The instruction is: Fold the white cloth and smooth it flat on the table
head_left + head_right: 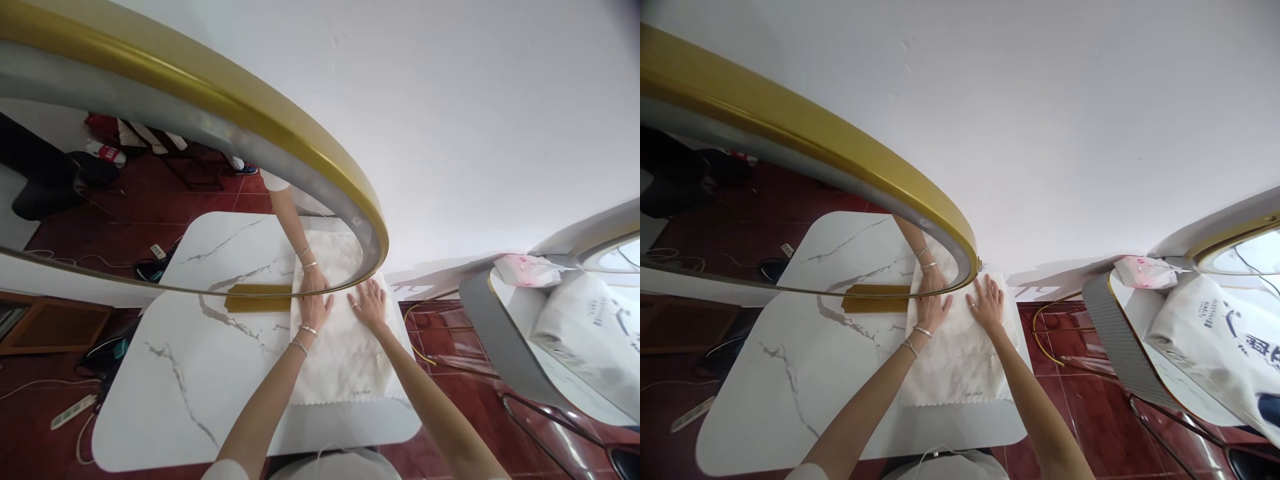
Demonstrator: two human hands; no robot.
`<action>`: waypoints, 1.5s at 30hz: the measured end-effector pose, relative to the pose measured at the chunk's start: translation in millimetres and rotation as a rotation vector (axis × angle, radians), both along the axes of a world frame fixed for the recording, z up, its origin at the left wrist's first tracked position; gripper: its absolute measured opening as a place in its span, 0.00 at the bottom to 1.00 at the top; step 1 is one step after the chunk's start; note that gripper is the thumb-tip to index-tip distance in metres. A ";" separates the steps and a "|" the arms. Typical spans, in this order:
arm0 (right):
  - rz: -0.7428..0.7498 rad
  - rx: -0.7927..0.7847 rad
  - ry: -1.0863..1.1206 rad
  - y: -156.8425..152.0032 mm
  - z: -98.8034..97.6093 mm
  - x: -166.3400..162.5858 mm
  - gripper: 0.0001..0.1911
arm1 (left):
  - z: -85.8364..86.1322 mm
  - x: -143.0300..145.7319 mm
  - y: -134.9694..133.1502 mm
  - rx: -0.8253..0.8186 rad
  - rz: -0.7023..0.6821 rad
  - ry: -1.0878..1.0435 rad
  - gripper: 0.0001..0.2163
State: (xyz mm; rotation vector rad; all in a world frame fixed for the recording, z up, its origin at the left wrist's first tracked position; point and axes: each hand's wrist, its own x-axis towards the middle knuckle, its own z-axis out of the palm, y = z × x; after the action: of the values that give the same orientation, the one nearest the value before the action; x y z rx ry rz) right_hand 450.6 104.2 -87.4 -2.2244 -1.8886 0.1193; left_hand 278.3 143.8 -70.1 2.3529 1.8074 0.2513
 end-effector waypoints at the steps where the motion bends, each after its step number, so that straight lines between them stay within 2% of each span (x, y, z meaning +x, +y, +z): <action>1: 0.008 -0.007 -0.006 4.5 0.6 2.5 0.28 | -1.2 1.4 4.3 -0.001 -0.022 -0.005 0.27; 8: 0.009 -0.024 -0.037 27.5 3.1 19.3 0.27 | -8.1 14.2 28.4 -0.093 -0.033 0.029 0.21; 12: 0.244 -0.001 -0.065 24.5 -0.1 15.9 0.25 | -5.3 13.7 27.8 -0.064 -0.027 0.037 0.22; 14: 0.322 0.010 -0.070 16.4 -2.4 9.2 0.25 | -1.7 11.0 21.9 -0.032 -0.030 0.037 0.22; 18: 0.339 0.054 -0.080 -14.6 -4.7 -7.1 0.30 | 3.4 1.8 -3.8 0.033 0.016 0.066 0.21; 23: 0.381 0.091 -0.086 -47.1 -3.7 -16.6 0.32 | 0.7 -9.6 -37.7 0.203 0.012 0.056 0.21; 26: 0.376 0.068 -0.086 -37.0 -2.6 -15.3 0.32 | -2.2 -7.3 -38.8 0.198 0.027 0.035 0.21; 30: 0.372 0.024 -0.075 -2.4 -1.9 -3.9 0.32 | -8.2 6.9 -19.2 0.135 0.069 -0.002 0.21; 32: 0.370 0.013 -0.072 10.6 -2.1 7.0 0.31 | -12.3 15.7 -5.2 0.117 0.026 -0.049 0.22; 34: 0.342 0.006 -0.078 16.2 -2.1 20.4 0.31 | -15.9 24.9 8.7 0.107 -0.074 -0.101 0.22; 39: 0.232 -0.008 -0.117 4.9 -0.5 49.4 0.30 | -16.5 45.8 28.2 0.087 -0.374 -0.158 0.21; 42: 0.190 -0.013 -0.129 -9.9 1.0 56.2 0.29 | -12.9 50.8 23.6 0.101 -0.464 -0.146 0.23; 45: 0.172 -0.010 -0.130 -31.5 2.3 56.0 0.28 | -8.8 48.1 2.3 0.106 -0.428 -0.105 0.24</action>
State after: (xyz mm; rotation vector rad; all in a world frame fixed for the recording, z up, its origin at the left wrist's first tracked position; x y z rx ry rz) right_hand 506.6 72.7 -85.1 -2.1194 -2.1511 0.0118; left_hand 326.4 146.1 -78.9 2.6670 1.2312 0.4097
